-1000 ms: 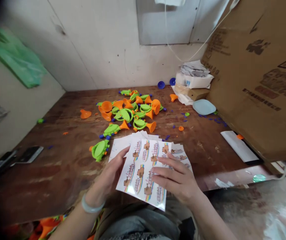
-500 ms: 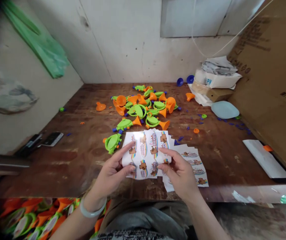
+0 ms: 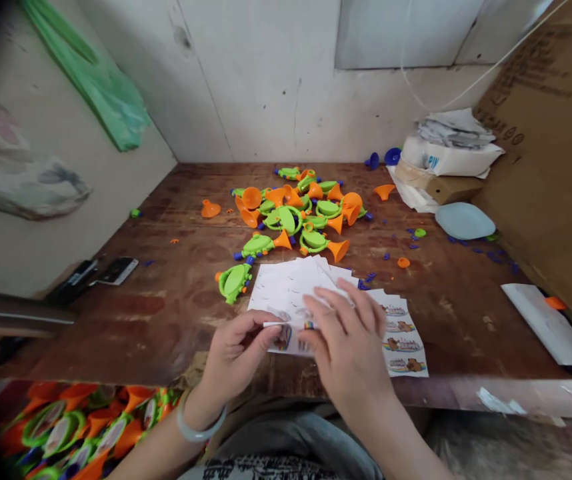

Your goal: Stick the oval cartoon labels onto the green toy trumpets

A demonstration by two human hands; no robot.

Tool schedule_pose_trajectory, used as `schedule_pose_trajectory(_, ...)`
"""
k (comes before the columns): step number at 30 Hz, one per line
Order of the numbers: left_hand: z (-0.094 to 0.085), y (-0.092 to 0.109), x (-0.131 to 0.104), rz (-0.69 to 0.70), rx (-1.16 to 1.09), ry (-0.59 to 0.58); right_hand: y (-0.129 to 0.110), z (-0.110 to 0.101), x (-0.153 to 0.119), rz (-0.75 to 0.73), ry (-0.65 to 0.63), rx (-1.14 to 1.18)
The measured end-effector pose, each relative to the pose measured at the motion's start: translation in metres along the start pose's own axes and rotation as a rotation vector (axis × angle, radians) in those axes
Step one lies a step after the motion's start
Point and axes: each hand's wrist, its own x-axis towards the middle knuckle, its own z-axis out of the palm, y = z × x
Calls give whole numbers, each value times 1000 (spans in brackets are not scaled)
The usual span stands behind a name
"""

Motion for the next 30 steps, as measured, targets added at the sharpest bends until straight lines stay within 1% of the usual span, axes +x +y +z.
schedule_pose_trajectory(2, 1, 0, -2, -39, -30, -20, -7, 5, 5, -104, -9, 134)
schedule_pose_trajectory(3, 1, 0, -2, -72, -53, -15, -9, 8, 7, -148, 16, 170)
schedule_pose_trajectory(5, 0, -2, -2, -153, -120, 12, -14, 13, 8, -232, 123, 165)
schedule_pose_trajectory(7, -2, -6, 0, -225, -188, 54, -21, 13, 7, -329, 216, 136)
schedule_pose_trajectory(8, -4, -8, 1, -250, -204, 95, -25, 10, 6, -399, 200, 163)
schedule_pose_trajectory(9, -7, -11, 3, -259, -205, 148, -29, 6, 4, -476, 125, 224)
schedule_pose_trajectory(10, -9, -13, 5, -251, -191, 200, -33, 1, 4, -556, 18, 316)
schedule_pose_trajectory(11, -12, -15, 7, -234, -167, 242, -36, -4, 3, -603, -83, 421)
schedule_pose_trajectory(12, -14, -17, 9, -212, -137, 260, -38, -8, 3, -605, -145, 513)
schedule_pose_trajectory(13, -16, -18, 10, -183, -109, 259, -37, -10, 4, -551, -150, 559)
schedule_pose_trajectory(14, -17, -18, 10, -155, -87, 237, -34, -11, 5, -454, -101, 550)
schedule_pose_trajectory(16, -16, -18, 10, -115, -58, 186, -26, -4, 9, -239, 18, 421)
schedule_pose_trajectory(17, -15, -17, 9, -95, -51, 170, -21, 1, 10, -158, 31, 347)
schedule_pose_trajectory(19, -12, -16, 7, -55, -51, 152, -15, 13, 12, -81, -5, 283)
schedule_pose_trajectory(21, -10, -16, 5, -40, -62, 142, -13, 24, 12, -58, -3, 301)
schedule_pose_trajectory(24, -7, -19, 5, -84, -124, 146, -13, 32, 9, -104, 112, 278)
schedule_pose_trajectory(26, -5, -21, 5, -166, -231, 149, -11, 35, 7, -180, 193, 223)
schedule_pose_trajectory(28, -1, -24, 6, -274, -369, 138, -4, 37, 4, -260, 244, 185)
schedule_pose_trajectory(30, 2, -27, 9, -350, -459, 122, 3, 39, 0, -320, 291, 177)
